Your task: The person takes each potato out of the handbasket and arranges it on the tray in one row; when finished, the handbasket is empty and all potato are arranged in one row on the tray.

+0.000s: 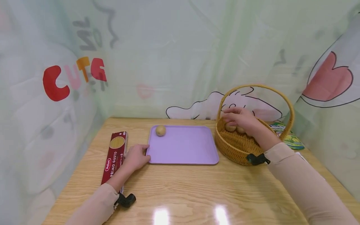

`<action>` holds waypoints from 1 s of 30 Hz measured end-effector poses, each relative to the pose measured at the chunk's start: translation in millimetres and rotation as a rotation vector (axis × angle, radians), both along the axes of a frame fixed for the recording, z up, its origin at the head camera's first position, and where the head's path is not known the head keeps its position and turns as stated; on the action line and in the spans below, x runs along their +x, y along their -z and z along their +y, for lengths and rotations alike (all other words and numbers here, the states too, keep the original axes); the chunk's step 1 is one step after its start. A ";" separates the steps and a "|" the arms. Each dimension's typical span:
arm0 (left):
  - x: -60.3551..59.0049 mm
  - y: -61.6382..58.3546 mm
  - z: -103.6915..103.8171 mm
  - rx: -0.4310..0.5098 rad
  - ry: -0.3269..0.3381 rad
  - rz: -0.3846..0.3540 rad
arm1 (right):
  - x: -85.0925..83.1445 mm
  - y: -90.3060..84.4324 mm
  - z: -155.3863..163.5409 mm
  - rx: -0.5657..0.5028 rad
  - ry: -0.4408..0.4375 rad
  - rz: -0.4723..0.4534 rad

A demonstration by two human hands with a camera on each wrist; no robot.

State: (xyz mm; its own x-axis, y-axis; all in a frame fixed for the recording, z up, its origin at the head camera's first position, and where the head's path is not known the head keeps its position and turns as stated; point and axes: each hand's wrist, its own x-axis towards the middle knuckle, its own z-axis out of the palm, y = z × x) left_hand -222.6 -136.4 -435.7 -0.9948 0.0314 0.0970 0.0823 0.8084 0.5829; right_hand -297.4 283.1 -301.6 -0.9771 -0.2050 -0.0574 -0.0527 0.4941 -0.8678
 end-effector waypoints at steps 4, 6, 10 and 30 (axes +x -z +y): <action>-0.5 -0.9 -1.3 -0.003 -0.010 -0.013 | -6.3 2.9 16.0 0.020 0.027 -0.035; -0.9 -1.1 -1.4 -0.006 -0.010 -0.014 | -8.7 3.2 22.2 0.036 0.035 -0.050; -0.3 -0.5 -4.8 -0.016 -0.017 -0.014 | -17.9 3.6 26.5 0.090 0.044 -0.069; 4.3 7.5 7.8 0.072 -0.115 0.028 | -42.4 21.3 43.2 0.236 0.034 -0.181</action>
